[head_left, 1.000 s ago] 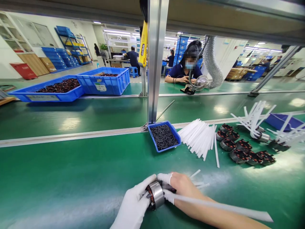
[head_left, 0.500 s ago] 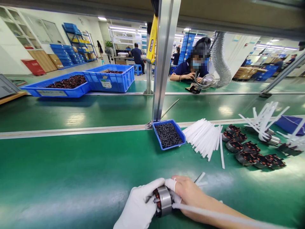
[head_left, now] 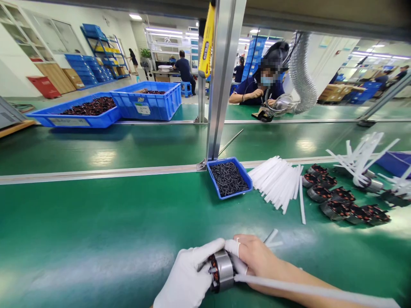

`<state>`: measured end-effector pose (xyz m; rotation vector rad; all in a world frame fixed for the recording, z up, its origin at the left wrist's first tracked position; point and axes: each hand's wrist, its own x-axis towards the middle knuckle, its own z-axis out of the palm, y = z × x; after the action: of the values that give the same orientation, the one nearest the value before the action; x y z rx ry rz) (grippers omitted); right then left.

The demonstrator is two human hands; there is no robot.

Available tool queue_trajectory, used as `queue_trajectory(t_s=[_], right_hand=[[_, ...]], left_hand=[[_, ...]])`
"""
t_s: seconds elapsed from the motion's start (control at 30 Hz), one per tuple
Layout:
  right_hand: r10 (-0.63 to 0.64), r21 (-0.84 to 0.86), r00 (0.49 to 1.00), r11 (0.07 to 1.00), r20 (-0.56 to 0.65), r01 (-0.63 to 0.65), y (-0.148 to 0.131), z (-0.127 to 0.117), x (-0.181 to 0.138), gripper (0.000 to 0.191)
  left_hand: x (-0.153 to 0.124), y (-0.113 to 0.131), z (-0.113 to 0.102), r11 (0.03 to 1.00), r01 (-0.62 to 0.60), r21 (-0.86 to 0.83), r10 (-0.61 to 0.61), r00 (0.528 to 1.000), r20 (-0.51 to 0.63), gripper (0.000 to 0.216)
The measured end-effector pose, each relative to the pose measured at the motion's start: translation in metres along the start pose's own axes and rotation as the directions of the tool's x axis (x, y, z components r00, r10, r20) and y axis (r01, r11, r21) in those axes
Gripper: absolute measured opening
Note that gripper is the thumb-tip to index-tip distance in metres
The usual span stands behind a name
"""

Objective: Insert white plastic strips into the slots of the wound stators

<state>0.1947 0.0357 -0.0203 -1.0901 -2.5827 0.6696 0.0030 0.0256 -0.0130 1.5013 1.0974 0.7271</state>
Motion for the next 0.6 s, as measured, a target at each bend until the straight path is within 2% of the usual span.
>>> queue_trajectory(t_s=[0.4, 0.6], right_hand=[[-0.058, -0.108, 0.998, 0.992, 0.018, 0.059, -0.0001, -0.0041, 0.0022, 0.011], [-0.043, -0.178, 0.999, 0.983, 0.032, 0.048, -0.0011, 0.002, 0.0036, 0.009]], left_hand=[[-0.0002, -0.0057, -0.0021, 0.998, 0.024, 0.066, -0.026, 0.999, 0.024, 0.062], [0.0007, -0.0025, -0.0008, 0.998, 0.051, -0.047, -0.049, 0.998, 0.039, 0.052]])
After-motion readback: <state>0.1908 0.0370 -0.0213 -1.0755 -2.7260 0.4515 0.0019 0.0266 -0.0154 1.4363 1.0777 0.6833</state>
